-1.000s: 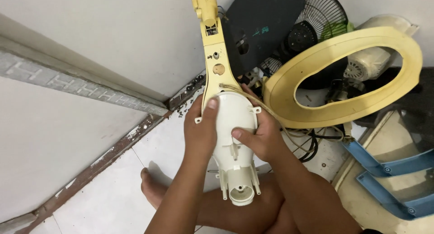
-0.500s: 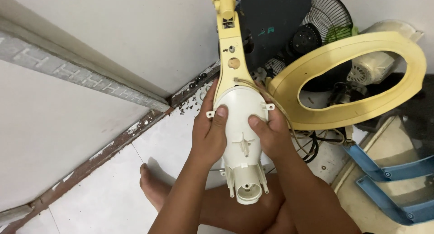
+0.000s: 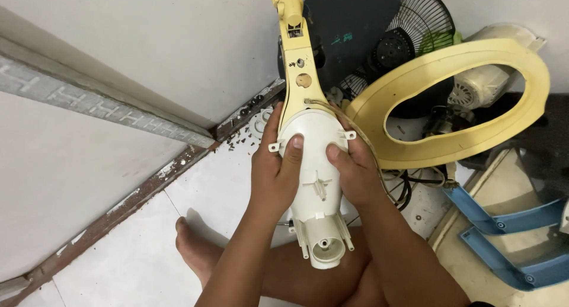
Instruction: Removing the stand and control panel components from an electric fan using a screwdriver and manual prying.
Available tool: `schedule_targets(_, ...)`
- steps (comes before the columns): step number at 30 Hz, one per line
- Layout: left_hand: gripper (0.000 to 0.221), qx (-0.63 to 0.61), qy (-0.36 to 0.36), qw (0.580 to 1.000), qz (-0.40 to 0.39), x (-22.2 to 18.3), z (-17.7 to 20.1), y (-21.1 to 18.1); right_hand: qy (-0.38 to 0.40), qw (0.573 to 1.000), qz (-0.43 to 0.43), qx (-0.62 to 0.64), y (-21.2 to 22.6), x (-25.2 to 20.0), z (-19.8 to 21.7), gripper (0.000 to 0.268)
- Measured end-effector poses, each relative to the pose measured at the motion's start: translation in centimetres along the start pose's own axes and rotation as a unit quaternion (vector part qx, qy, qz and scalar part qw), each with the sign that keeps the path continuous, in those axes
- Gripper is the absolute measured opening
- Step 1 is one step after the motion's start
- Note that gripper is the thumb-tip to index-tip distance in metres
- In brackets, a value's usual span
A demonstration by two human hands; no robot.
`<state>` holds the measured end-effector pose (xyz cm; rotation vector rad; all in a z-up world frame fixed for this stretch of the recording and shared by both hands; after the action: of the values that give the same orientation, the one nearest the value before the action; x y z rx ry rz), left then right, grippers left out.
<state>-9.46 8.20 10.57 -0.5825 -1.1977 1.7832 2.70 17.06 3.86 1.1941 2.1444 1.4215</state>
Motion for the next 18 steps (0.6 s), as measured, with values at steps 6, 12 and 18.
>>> schedule_targets(6, 0.074, -0.036, 0.036, 0.998, 0.047, 0.3, 0.0, 1.1, -0.011, 1.000, -0.016, -0.008, -0.5, -0.4, 0.1, 0.075)
schedule_targets(12, 0.088, -0.079, 0.112, 0.974, 0.182, -2.9, -1.3, 4.7, -0.054, 0.998, -0.018, 0.004, -0.5, -0.3, 1.0, 0.071)
schedule_targets(18, 0.081, -0.179, 0.105, 0.928, 0.308, -6.6, -2.8, 8.5, -0.061, 0.998, -0.016, 0.019, -0.4, -0.2, 0.8, 0.070)
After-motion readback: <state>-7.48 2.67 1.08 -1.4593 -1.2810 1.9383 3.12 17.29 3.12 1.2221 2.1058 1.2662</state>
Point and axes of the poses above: each hand's wrist, its own x-axis towards the middle knuckle, its own z-axis out of the back of the hand, y = z × x, the point moved 4 cm from there along x, towards the middle knuckle, and after that the axes turned 13 degrees about x, right-handed, at the moved point
